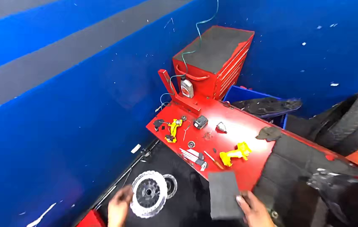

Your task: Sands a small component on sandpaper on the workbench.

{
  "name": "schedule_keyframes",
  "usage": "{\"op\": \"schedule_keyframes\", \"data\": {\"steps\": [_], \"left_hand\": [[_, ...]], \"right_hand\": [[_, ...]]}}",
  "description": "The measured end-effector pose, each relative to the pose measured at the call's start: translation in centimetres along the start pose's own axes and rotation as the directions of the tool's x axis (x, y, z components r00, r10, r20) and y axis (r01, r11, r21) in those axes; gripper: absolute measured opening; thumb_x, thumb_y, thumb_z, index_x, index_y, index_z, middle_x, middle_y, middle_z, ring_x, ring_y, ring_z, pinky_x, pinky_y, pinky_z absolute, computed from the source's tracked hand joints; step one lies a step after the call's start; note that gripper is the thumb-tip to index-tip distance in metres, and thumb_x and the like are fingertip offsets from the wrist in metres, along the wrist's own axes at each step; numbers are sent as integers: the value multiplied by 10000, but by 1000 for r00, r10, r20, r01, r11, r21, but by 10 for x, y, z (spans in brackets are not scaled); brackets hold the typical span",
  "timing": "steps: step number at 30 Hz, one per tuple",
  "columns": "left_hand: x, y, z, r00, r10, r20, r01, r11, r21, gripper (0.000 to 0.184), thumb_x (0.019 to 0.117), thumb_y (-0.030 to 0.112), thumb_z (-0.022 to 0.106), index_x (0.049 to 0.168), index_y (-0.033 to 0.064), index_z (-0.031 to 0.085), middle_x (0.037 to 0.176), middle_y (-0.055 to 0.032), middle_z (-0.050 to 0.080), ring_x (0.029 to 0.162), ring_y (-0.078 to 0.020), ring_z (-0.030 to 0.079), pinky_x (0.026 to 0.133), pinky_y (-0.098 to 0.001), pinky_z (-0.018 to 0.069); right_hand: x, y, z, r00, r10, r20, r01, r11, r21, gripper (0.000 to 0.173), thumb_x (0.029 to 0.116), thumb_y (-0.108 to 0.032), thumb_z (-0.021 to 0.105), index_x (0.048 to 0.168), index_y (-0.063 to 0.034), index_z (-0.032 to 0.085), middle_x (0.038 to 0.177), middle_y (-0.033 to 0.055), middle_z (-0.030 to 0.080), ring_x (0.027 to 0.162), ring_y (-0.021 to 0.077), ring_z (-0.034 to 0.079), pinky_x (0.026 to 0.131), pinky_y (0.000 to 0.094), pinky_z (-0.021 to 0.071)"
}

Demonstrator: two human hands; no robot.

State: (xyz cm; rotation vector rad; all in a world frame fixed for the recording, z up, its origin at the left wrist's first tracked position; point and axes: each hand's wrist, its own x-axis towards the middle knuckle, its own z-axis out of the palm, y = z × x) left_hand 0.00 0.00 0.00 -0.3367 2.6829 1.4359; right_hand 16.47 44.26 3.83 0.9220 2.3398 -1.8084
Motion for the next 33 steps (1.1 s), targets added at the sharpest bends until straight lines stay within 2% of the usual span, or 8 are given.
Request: {"op": "schedule_keyframes", "data": {"steps": [4,7,12,15,19,25,29,33], "left_hand": [[108,80,-12,992,118,-37,-119,992,-46,281,943,73,672,1209,-16,693,994,-111,738,805,-162,701,725,-338,606],[146,96,-9,991,80,107,-80,997,-6,290,936,72,682,1209,-28,693,1012,-127,742,825,-170,712,764,-362,615],[254,52,40,964,-61,260,30,992,125,290,929,99,702,1209,27,717,1010,-106,749,850,-183,723,794,-399,616],[355,21,92,924,-92,372,-11,964,265,316,958,135,676,1263,56,700,1110,-107,746,985,-200,728,933,-436,593],[490,-18,169,938,-38,343,-43,973,226,306,972,145,689,1258,40,698,1125,-139,741,1007,-239,730,950,-474,587],[573,-56,200,953,142,266,-106,984,-144,345,975,95,679,1318,79,654,1043,-58,729,844,-145,703,756,-336,611],[578,-71,204,938,246,243,-164,935,-315,407,980,92,676,1382,105,615,1084,-34,728,853,-139,704,719,-282,607],[567,-80,211,919,328,217,-226,892,-393,421,973,70,678,1386,101,607,1105,-28,732,864,-139,708,722,-269,605]], "right_hand": [[131,-11,81,999,38,1,-38,998,-52,276,1044,-255,543,1192,-60,671,1015,89,716,913,196,702,840,454,591],[158,-70,117,993,80,-89,-77,997,31,269,1037,-248,554,1194,-60,665,967,73,721,850,180,710,773,430,612],[217,-127,207,978,192,-83,-162,946,282,230,1037,-216,565,1183,-57,644,846,57,718,626,176,657,534,365,551],[294,-149,274,942,321,-92,-270,895,356,231,1048,-202,557,1197,-31,604,820,90,712,597,203,675,525,380,584],[430,-163,375,895,436,-93,-362,833,418,255,1055,-194,565,1225,-5,580,800,125,706,583,222,677,541,388,592],[531,-144,501,850,522,-69,-419,750,511,343,1084,-365,520,1292,-93,499,773,113,682,525,199,634,466,336,538],[534,-129,516,885,460,-70,-380,802,460,415,1065,-444,536,1361,-164,457,788,105,699,446,177,572,395,283,464],[518,-120,516,892,414,-183,-309,853,421,517,1046,-361,604,1462,-140,390,935,106,739,535,217,669,443,339,560]]}}
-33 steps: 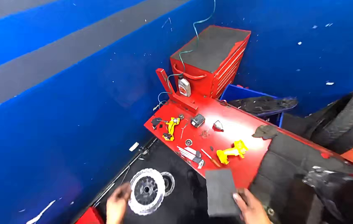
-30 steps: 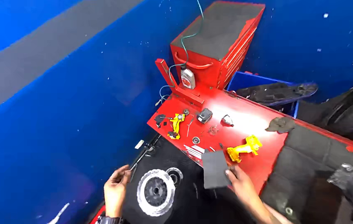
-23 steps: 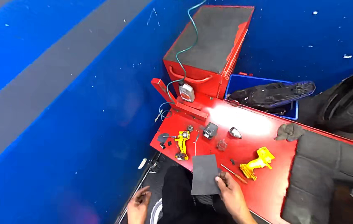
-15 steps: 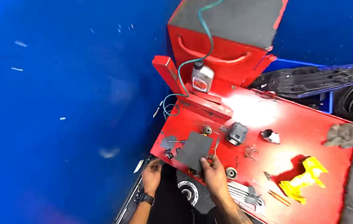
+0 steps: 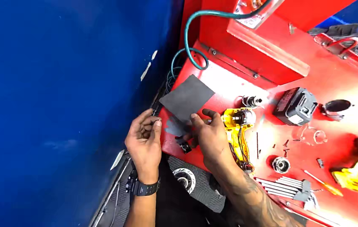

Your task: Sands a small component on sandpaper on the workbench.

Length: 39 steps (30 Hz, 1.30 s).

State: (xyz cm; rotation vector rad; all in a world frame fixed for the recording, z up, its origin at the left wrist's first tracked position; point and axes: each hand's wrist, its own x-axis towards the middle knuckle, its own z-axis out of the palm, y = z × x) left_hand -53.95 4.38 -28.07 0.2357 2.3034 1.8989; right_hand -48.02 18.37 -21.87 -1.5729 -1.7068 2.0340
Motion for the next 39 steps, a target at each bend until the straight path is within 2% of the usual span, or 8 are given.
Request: {"op": "schedule_keyframes", "data": {"steps": [3,6,9,13,17,22,32,39], "left_hand": [[-15,19,-1,999,44,31,-43,998,-42,457,971,84,690,1414,97,579,1114,-28,739,901,-153,718,775,-292,615],[-32,57,-6,995,82,59,-72,983,-167,486,956,73,702,1420,53,559,1087,-69,748,892,-195,727,784,-329,627],[-53,100,-14,982,159,97,-126,950,-284,527,937,27,704,1431,13,522,1055,-99,747,864,-211,725,767,-333,630],[-83,146,-23,965,230,127,-174,920,-351,541,920,49,731,1419,10,525,1008,-92,762,859,-196,741,766,-308,639],[-104,168,-27,956,256,141,-182,899,-399,540,909,20,726,1413,21,534,979,-90,766,859,-188,737,793,-301,630],[-119,176,-31,946,285,155,-202,891,-406,520,910,9,721,1396,13,535,975,-86,775,870,-195,751,817,-310,640],[-126,176,-32,951,246,188,-143,887,-439,485,935,17,705,1394,24,547,997,-83,780,890,-181,756,834,-290,636],[-107,153,-13,973,186,139,-126,925,-358,462,930,17,690,1371,-6,556,979,-83,773,865,-180,750,790,-300,636]], "right_hand": [[-30,11,-15,984,-173,-50,165,978,-128,501,1035,-338,624,1460,-179,413,1099,45,729,599,210,693,479,364,593],[-65,19,-28,897,-441,-40,423,880,-218,301,1017,-235,640,1309,-178,592,1129,-3,701,702,168,706,551,344,631],[-104,14,-40,723,-688,63,688,709,-152,167,1002,-127,635,1157,-118,695,1012,6,695,737,140,684,605,312,628],[-138,1,-55,393,-915,93,916,382,-119,122,960,-37,666,1070,-15,713,1030,60,695,866,126,688,710,278,626],[-156,0,-67,252,-966,53,959,242,-150,97,956,-45,685,1050,-31,705,1021,59,707,942,141,701,782,280,628],[-168,6,-77,206,-978,25,967,199,-156,74,952,-47,700,1023,-32,709,1014,65,726,951,153,717,787,287,638],[-172,9,-77,234,-972,-17,961,234,-146,70,938,-58,721,1004,-38,720,993,62,730,937,154,722,780,291,640],[-142,5,-76,204,-974,97,915,154,-373,90,936,-67,696,1005,-60,753,967,38,743,893,117,714,727,267,606]]}}
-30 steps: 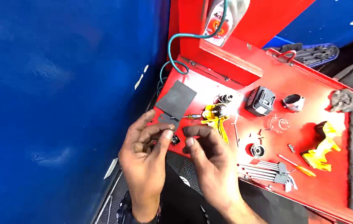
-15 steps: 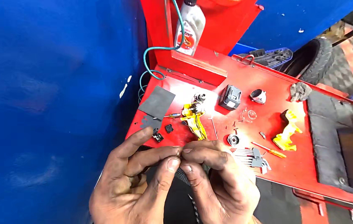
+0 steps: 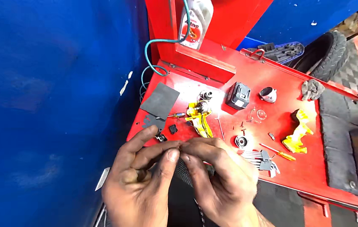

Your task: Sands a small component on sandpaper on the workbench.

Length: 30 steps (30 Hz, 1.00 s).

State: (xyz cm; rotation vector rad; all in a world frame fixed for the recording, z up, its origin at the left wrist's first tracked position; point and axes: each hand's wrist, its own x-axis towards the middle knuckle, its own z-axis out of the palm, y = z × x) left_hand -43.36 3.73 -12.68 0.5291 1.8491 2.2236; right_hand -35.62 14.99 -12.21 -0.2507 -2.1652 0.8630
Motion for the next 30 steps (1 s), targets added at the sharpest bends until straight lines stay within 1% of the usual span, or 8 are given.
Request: {"op": "schedule_keyframes", "data": {"steps": [3,6,11,16,19,22,27,30], "left_hand": [[26,-36,-2,998,-60,-23,62,986,155,450,921,75,731,1350,42,601,1021,-49,777,882,-161,752,767,-291,642],[58,-69,-4,987,-158,-9,156,962,222,454,923,68,749,1358,101,623,1042,-16,782,887,-140,757,771,-287,646],[103,-110,-8,966,-257,34,238,933,271,508,922,43,744,1393,158,594,1037,21,784,849,-120,760,740,-269,643],[136,-139,-17,937,-340,81,293,890,349,501,915,54,757,1374,168,594,993,53,780,806,-79,749,699,-234,633],[148,-150,-22,922,-369,119,303,876,374,458,929,61,742,1347,172,593,984,62,777,798,-89,752,679,-248,642],[155,-161,-28,913,-380,151,307,881,359,487,927,59,743,1370,180,583,990,64,776,778,-91,746,643,-235,631],[155,-178,-31,915,-376,147,328,905,270,552,904,60,772,1391,162,533,962,52,767,747,-107,733,587,-222,610],[157,-184,-33,922,-363,134,323,912,253,574,897,53,777,1397,179,524,966,53,753,758,-112,725,583,-215,603]], "right_hand": [[14,35,20,987,31,157,-7,989,-146,127,952,-91,669,1040,-83,760,910,6,716,786,91,677,636,277,569],[32,75,42,955,61,289,19,964,-266,124,976,-146,656,1040,-114,757,876,-14,699,738,95,665,597,301,553],[67,129,69,884,26,466,136,940,-311,82,973,-161,667,997,-124,737,827,-11,651,676,120,627,542,317,508],[91,169,91,795,-44,605,242,938,-249,89,968,-144,670,998,-107,745,903,10,689,768,137,659,625,329,535],[95,185,102,776,-60,628,252,942,-221,109,985,-141,655,1007,-96,752,938,27,709,834,152,682,677,345,554],[95,195,110,765,-93,637,273,943,-189,114,981,-129,663,1014,-89,764,962,46,731,873,162,698,694,351,561],[99,202,117,706,-123,697,325,931,-165,125,981,-111,647,1015,-65,759,962,59,721,865,171,695,680,344,546],[99,205,120,717,-118,687,287,948,-137,110,971,-101,669,1018,-49,754,967,60,728,889,155,703,721,323,572]]}}
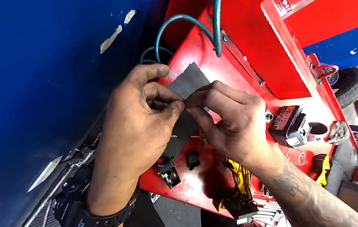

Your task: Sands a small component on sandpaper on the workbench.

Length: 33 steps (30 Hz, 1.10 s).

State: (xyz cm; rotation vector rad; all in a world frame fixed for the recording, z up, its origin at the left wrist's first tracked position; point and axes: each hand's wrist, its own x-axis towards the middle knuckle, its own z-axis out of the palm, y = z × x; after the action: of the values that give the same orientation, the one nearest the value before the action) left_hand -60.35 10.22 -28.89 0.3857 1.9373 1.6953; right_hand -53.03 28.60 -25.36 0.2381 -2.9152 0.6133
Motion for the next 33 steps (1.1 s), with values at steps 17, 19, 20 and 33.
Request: {"op": "schedule_keyframes", "data": {"steps": [17,19,20,33], "left_hand": [[4,-1,16,998,-37,-54,42,996,83,523,916,119,764,1373,220,532,953,89,739,666,-86,677,524,-217,562],[4,0,15,997,-31,-75,35,998,58,550,922,121,765,1402,215,513,977,76,748,704,-95,702,544,-223,586],[3,0,15,996,-10,-91,17,997,78,551,935,132,753,1418,206,498,1005,77,751,740,-85,716,571,-218,597],[-13,-18,22,941,290,175,-314,552,773,310,971,295,595,1242,243,736,1204,-104,585,985,-343,561,677,-470,456]], "right_hand": [[-9,-1,1,995,93,-27,-94,995,-26,100,935,-123,666,959,-89,757,893,7,702,831,110,672,664,286,547],[-5,1,1,996,84,-33,-84,996,-12,95,931,-106,669,952,-71,755,887,22,702,830,124,675,664,293,547],[-3,4,1,995,91,-32,-91,996,-5,96,927,-102,670,954,-70,756,887,23,704,820,119,674,655,291,545],[12,30,12,951,304,61,-304,953,-12,56,928,-168,715,895,-165,760,823,-71,644,687,38,600,580,265,516]]}}
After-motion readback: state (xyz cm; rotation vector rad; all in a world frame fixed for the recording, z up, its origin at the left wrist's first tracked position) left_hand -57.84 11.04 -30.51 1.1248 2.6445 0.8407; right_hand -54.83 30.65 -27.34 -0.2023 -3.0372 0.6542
